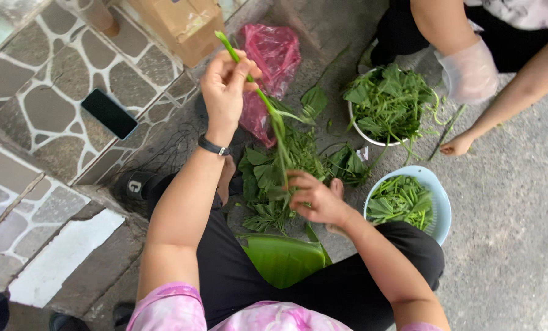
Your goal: The person sits on a low stool and plucks leaves and tender stems from long green stalks by hand. The separated greens are placed into a light blue colander, while the remaining stalks and trimmings are discarded onto the ground.
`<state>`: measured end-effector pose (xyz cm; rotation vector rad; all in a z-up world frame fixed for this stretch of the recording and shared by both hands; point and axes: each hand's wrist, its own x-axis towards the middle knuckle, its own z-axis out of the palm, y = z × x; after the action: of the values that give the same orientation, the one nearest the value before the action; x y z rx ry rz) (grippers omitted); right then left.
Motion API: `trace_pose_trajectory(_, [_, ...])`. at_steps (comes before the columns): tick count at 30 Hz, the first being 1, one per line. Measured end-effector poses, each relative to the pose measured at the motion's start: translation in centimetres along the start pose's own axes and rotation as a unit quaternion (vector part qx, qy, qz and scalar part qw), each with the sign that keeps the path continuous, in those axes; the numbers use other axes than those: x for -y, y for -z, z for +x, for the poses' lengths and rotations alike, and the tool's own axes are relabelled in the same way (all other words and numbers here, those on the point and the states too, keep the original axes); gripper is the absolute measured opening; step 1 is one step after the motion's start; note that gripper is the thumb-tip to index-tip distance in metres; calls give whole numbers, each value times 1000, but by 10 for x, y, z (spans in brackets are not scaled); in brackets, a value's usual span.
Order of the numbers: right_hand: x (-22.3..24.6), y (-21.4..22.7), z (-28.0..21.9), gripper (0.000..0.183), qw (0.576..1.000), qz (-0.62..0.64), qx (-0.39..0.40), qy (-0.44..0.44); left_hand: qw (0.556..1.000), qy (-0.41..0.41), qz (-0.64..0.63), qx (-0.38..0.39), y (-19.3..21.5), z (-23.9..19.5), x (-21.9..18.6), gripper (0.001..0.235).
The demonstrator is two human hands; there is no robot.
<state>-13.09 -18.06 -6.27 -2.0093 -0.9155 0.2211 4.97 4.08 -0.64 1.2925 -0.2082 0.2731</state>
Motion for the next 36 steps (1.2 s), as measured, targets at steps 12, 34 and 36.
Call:
trace_pose_trajectory(12, [-63,-87,-57,28,875,-85,421,-226,924,-245,292,-21,25,9,4,21])
trace_pose_trajectory(34, [-30,2,-7,40,943,-274,-59,-179,971,-159,120,132,-14,-16,-49,19])
trace_pose_trajectory(36, [-6,38,-11,21,926,-208,-291,-121,979,-87,66,169,-24,-25,-62,17])
